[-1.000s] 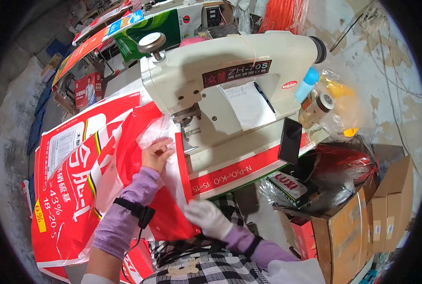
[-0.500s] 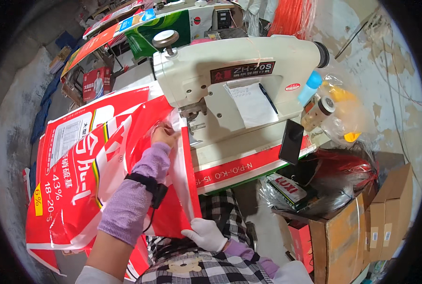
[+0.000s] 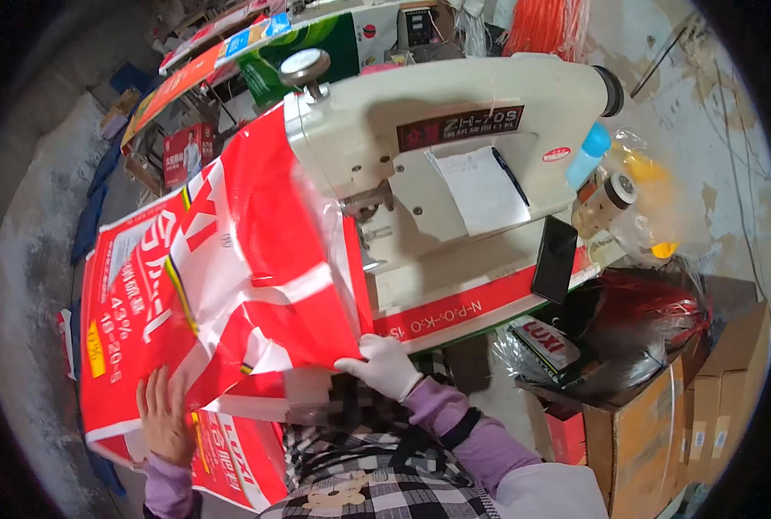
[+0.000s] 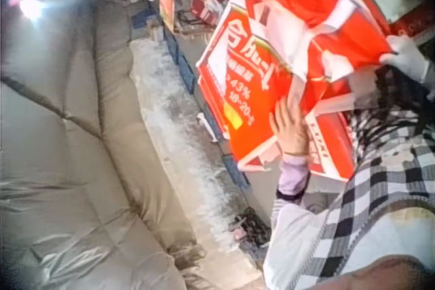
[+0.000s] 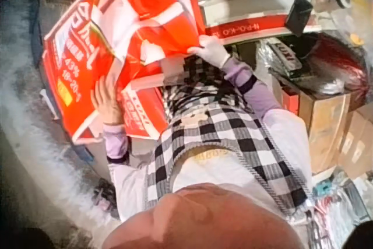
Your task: Sewing the bottom or side seams of large industrial fertilizer bags using a sewing machine.
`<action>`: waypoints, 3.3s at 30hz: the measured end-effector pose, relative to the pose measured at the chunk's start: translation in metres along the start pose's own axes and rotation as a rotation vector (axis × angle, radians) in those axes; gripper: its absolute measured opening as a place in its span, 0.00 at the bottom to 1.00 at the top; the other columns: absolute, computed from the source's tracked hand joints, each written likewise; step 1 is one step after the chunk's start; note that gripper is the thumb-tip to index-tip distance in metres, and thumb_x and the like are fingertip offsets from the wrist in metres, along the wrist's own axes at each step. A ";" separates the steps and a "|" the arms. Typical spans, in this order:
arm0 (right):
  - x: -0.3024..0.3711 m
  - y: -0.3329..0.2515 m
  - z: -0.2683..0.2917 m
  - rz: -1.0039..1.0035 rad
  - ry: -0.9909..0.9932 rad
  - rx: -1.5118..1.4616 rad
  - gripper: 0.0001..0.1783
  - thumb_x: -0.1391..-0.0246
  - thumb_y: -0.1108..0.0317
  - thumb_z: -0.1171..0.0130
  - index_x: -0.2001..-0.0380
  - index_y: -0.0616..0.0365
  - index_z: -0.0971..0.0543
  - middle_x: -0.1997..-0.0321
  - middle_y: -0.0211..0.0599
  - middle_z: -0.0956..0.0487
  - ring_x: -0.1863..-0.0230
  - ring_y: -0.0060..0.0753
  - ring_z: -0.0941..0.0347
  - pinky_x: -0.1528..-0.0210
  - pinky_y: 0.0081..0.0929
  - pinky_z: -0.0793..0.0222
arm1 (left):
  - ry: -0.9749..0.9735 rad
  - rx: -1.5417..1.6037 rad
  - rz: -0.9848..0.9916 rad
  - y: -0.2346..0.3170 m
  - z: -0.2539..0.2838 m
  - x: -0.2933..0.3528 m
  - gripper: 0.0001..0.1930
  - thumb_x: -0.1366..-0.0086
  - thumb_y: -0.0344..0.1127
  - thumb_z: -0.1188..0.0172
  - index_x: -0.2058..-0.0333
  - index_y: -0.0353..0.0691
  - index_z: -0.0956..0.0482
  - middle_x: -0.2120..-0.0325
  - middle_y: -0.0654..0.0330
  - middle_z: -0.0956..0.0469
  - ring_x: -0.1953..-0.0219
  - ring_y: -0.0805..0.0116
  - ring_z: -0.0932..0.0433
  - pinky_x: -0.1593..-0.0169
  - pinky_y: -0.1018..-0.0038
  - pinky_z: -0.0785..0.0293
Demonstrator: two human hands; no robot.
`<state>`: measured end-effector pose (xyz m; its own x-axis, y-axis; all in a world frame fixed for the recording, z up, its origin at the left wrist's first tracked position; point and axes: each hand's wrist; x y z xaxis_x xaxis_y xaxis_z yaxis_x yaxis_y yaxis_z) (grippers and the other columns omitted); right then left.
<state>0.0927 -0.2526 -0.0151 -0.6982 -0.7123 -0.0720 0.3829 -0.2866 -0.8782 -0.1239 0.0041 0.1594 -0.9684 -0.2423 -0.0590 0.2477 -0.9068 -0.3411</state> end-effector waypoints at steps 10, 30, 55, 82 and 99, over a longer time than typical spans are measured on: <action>-0.099 -0.094 -0.027 0.132 -0.113 0.359 0.31 0.39 0.46 0.57 0.80 0.62 0.22 0.79 0.48 0.23 0.75 0.52 0.25 0.71 0.45 0.30 | 0.181 0.225 0.399 -0.173 -0.219 -0.055 0.30 0.51 0.21 0.46 0.48 0.53 0.31 0.49 0.51 0.31 0.54 0.42 0.25 0.57 0.57 0.23; -0.158 -0.131 -0.145 0.327 -0.241 0.478 0.14 0.41 0.61 0.52 0.58 0.56 0.25 0.72 0.46 0.21 0.70 0.48 0.22 0.69 0.44 0.27 | 0.455 1.136 2.182 -0.004 -0.214 0.457 0.16 0.44 0.44 0.32 0.69 0.39 0.27 0.83 0.62 0.28 0.89 0.71 0.34 0.90 0.73 0.43; -0.064 -0.017 -0.386 -0.397 -0.584 -0.109 0.16 0.45 0.57 0.46 0.63 0.59 0.20 0.68 0.43 0.20 0.67 0.42 0.24 0.61 0.35 0.29 | 0.298 1.775 2.824 0.153 -0.329 0.559 0.10 0.43 0.38 0.35 0.70 0.49 0.29 0.84 0.67 0.32 0.88 0.72 0.40 0.85 0.76 0.48; 0.045 -0.036 -0.056 -0.086 -0.726 -0.022 0.14 0.45 0.63 0.46 0.58 0.56 0.22 0.59 0.44 0.20 0.56 0.45 0.23 0.51 0.33 0.28 | -0.157 1.584 -0.059 0.048 -0.095 0.009 0.11 0.43 0.25 0.45 0.62 0.38 0.19 0.78 0.57 0.20 0.76 0.75 0.22 0.71 0.77 0.26; -0.057 -0.035 -0.054 -0.522 -0.240 -0.641 0.33 0.39 0.41 0.56 0.63 0.67 0.24 0.69 0.48 0.22 0.65 0.40 0.23 0.60 0.30 0.31 | 0.050 1.475 0.246 0.092 -0.168 -0.099 0.05 0.43 0.29 0.37 0.72 0.34 0.20 0.78 0.59 0.21 0.74 0.73 0.24 0.67 0.78 0.29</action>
<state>0.0864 -0.1673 -0.0056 -0.5155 -0.7270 0.4536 -0.4176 -0.2492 -0.8738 -0.0099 0.0029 -0.0239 -0.8919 -0.4521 -0.0143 0.1768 -0.3774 0.9090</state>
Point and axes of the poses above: each hand's wrist, its own x-axis away from the middle knuckle, its own z-axis out of the back of the hand, y = z × x
